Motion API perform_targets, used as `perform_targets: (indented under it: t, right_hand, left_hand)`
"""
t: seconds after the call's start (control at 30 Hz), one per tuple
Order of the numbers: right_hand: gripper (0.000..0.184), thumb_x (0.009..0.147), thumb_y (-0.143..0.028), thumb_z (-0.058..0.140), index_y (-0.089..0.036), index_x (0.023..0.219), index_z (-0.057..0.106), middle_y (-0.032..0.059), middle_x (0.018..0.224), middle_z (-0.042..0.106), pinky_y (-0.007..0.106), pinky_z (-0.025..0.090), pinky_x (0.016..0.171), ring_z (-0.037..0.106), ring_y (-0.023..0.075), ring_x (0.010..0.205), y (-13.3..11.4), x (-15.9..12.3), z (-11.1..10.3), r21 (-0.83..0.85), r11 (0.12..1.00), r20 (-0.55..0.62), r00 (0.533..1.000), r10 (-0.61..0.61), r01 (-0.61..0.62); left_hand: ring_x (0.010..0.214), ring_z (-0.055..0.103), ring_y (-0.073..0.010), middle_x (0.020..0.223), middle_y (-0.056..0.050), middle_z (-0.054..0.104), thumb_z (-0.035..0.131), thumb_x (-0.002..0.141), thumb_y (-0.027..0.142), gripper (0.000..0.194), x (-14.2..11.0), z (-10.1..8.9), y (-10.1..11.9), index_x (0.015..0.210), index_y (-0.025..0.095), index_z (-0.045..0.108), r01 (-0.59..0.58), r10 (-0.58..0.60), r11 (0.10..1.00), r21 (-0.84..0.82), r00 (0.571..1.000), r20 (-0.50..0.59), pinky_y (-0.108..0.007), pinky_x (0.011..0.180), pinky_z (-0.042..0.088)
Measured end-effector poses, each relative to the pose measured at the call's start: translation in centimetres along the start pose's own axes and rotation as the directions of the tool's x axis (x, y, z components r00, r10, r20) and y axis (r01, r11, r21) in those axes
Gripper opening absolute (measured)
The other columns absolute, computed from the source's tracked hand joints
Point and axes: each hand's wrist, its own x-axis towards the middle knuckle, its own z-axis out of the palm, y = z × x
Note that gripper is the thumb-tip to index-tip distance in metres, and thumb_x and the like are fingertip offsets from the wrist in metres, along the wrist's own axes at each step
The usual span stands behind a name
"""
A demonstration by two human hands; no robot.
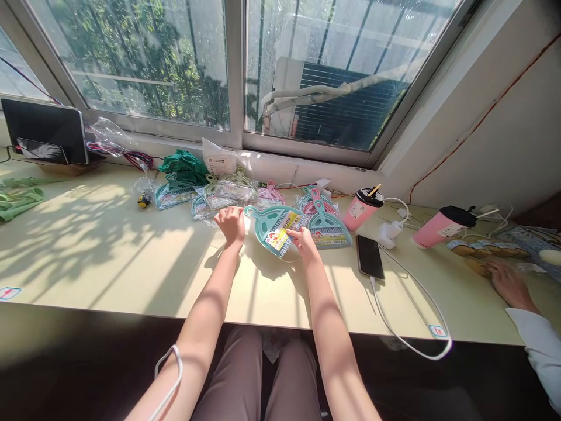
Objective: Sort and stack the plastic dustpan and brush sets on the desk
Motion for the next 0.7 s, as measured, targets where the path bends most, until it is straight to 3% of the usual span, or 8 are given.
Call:
perform_targets:
  t: [0.2,0.37,0.47,0.6,0.7]
  right_hand:
    - [0.03,0.066,-0.007,0.08,-0.019,0.089,0.067,0.0018,0.087,0.08,0.031,0.065,0.074,0.077,0.0191,0.083,-0.2,-0.6,0.8,0.029,0.994,-0.12,0.988,-0.1,0.104]
    - [0.03,0.059,-0.011,0.083,-0.019,0.085,0.071,0.0046,0.086,0.081,0.033,0.065,0.071,0.077,0.0229,0.084,-0.5,-1.1,1.1,-0.056,0.997,0.003,0.999,-0.051,0.051]
    - [0.03,0.057,-0.019,0.089,-0.023,0.081,0.072,0.0039,0.083,0.081,0.033,0.066,0.065,0.077,0.0235,0.08,0.0,-1.1,1.4,-0.088,0.993,0.089,0.993,-0.073,0.081]
    - [0.033,0.055,-0.02,0.092,-0.025,0.079,0.071,0.0043,0.084,0.081,0.035,0.068,0.065,0.077,0.0236,0.079,1.0,-0.7,1.8,0.009,0.995,0.072,0.993,-0.097,0.096]
    - [0.032,0.057,-0.019,0.089,-0.023,0.081,0.069,0.0024,0.084,0.08,0.035,0.069,0.069,0.078,0.0236,0.084,1.5,-0.4,2.2,0.106,0.989,-0.037,0.995,-0.098,0.101]
  left_hand:
    - [0.127,0.049,-0.0425,0.112,-0.015,0.074,0.06,0.096,0.029,0.016,-0.1,-0.2,0.4,0.09,0.027,0.075,-0.031,0.031,0.999,-0.008,0.999,-0.017,-0.061,0.121,0.018]
    - [0.13,0.048,-0.0393,0.117,-0.013,0.072,0.062,0.097,0.025,0.014,-0.4,0.0,1.0,0.095,0.026,0.076,-0.038,0.038,0.998,-0.054,0.999,-0.018,-0.057,0.125,0.011]
    - [0.128,0.049,-0.038,0.118,-0.013,0.072,0.063,0.097,0.025,0.015,-0.6,0.4,1.4,0.097,0.024,0.077,-0.064,0.062,0.996,-0.06,0.998,-0.03,-0.057,0.125,0.008]
    - [0.122,0.052,-0.0381,0.114,-0.012,0.074,0.065,0.094,0.023,0.014,-0.4,1.0,1.6,0.092,0.024,0.079,-0.127,0.13,0.99,-0.064,0.99,0.053,-0.058,0.125,0.012]
    - [0.121,0.054,-0.0385,0.11,-0.011,0.075,0.066,0.093,0.024,0.016,-0.5,1.1,2.0,0.09,0.026,0.082,-0.183,0.201,0.975,-0.129,0.969,0.143,-0.06,0.124,0.017]
